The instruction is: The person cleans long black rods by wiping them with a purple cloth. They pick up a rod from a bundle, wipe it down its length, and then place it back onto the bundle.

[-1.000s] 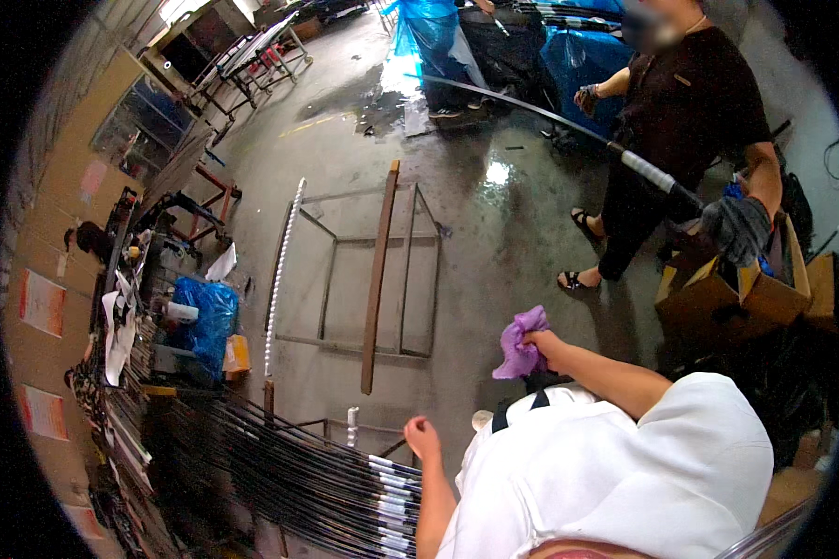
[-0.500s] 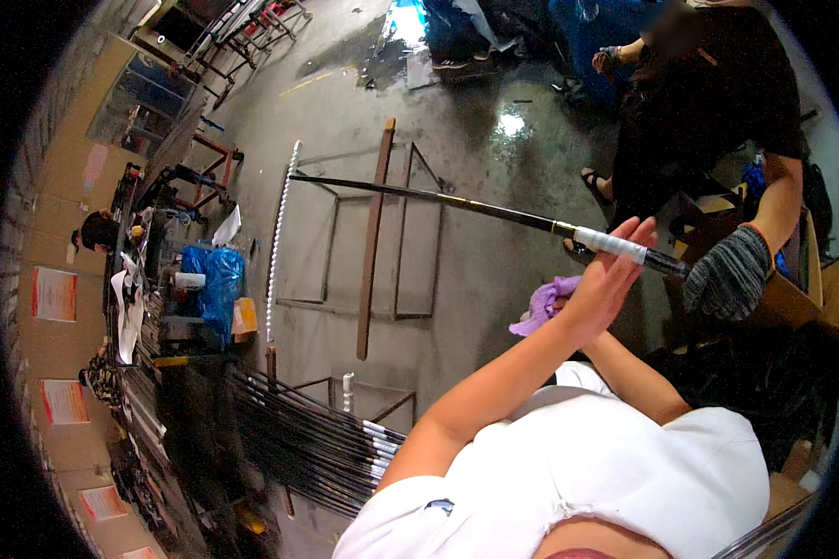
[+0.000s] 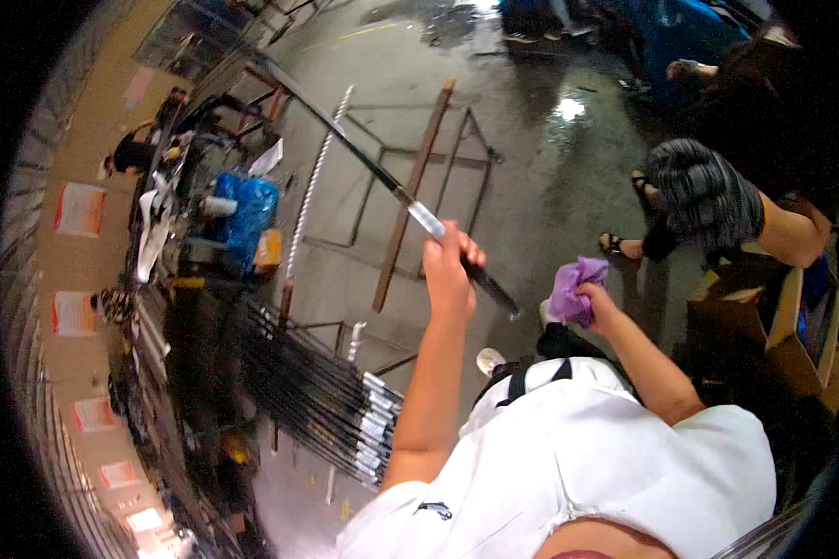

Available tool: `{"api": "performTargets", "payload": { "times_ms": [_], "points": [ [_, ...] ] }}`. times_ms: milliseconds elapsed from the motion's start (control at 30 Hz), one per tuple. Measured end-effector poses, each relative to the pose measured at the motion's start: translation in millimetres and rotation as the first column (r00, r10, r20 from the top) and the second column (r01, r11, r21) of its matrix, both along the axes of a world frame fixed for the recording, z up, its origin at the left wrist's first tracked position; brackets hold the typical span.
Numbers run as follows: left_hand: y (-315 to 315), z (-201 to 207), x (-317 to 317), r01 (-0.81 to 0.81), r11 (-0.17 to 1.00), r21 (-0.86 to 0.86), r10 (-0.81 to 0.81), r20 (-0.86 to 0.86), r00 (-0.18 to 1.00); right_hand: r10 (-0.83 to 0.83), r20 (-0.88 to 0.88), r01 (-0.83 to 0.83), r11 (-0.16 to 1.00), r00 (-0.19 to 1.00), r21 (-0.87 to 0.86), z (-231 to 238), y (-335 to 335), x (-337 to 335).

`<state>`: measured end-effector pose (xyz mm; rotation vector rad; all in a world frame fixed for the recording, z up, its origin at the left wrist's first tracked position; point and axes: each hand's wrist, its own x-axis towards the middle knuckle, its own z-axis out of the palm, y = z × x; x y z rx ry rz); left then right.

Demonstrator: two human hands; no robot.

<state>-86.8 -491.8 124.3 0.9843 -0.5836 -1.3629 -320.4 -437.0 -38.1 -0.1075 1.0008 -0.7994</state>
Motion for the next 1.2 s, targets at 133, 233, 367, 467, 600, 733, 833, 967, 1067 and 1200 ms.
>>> {"api": "performTargets", "payload": {
  "times_ms": [133, 233, 367, 467, 600, 733, 833, 967, 1067, 1200],
  "points": [
    [55.2, -10.3, 31.8, -0.056, 0.982, 0.181, -0.018, 0.381, 0.924, 0.216, 0.118, -0.198, 0.969, 0.969, -0.146, 44.0, -26.0, 67.7],
    [88.9, -39.3, 38.7, -0.116, 0.983, 0.144, -0.052, 0.815, 0.577, 0.479, 0.133, -0.407, 0.838, 0.868, -0.362, 131.9, -30.7, 155.7],
    [125.7, -49.5, 45.4, -0.399, 0.905, 0.146, 0.046, 0.900, 0.433, 0.324, 0.157, -0.190, 0.814, 0.933, -0.548, 132.4, -8.0, 239.8],
    [167.8, -31.0, 66.2, -0.351, 0.933, 0.085, -0.062, 0.995, 0.078, 0.276, 0.141, -0.171, 0.845, 0.951, -0.506, 132.4, 13.5, 265.6],
    [227.3, -32.7, 63.9, -0.423, 0.834, 0.355, -0.351, 0.932, 0.091, 0.077, 0.227, 0.048, 0.866, 0.971, -0.499, 127.0, -17.9, 288.0],
    [343.6, -71.7, 79.5, -0.526, 0.747, 0.407, -0.479, 0.878, 0.000, 0.034, 0.257, 0.105, 0.856, 0.966, -0.507, 144.3, -77.8, 280.5],
    [441.8, -108.2, 89.2, -0.600, 0.653, 0.462, -0.542, 0.838, 0.056, 0.013, 0.244, 0.126, 0.830, 0.970, -0.544, 140.2, -152.2, 267.9],
    [572.4, -150.1, 71.3, -0.650, 0.695, 0.307, -0.329, 0.940, 0.092, 0.023, 0.124, 0.052, 0.820, 0.992, -0.570, 212.4, -228.7, 241.6],
    [606.2, -159.2, 50.5, -0.670, 0.576, 0.467, -0.415, 0.874, 0.252, 0.162, 0.365, 0.074, 0.829, 0.917, -0.555, 232.0, -289.2, 224.0],
    [610.1, -159.8, 40.2, -0.574, 0.432, 0.696, -0.557, 0.706, 0.437, 0.488, 0.524, 0.030, 0.711, 0.698, -0.702, 230.2, -313.0, 230.9]
  ]
}}
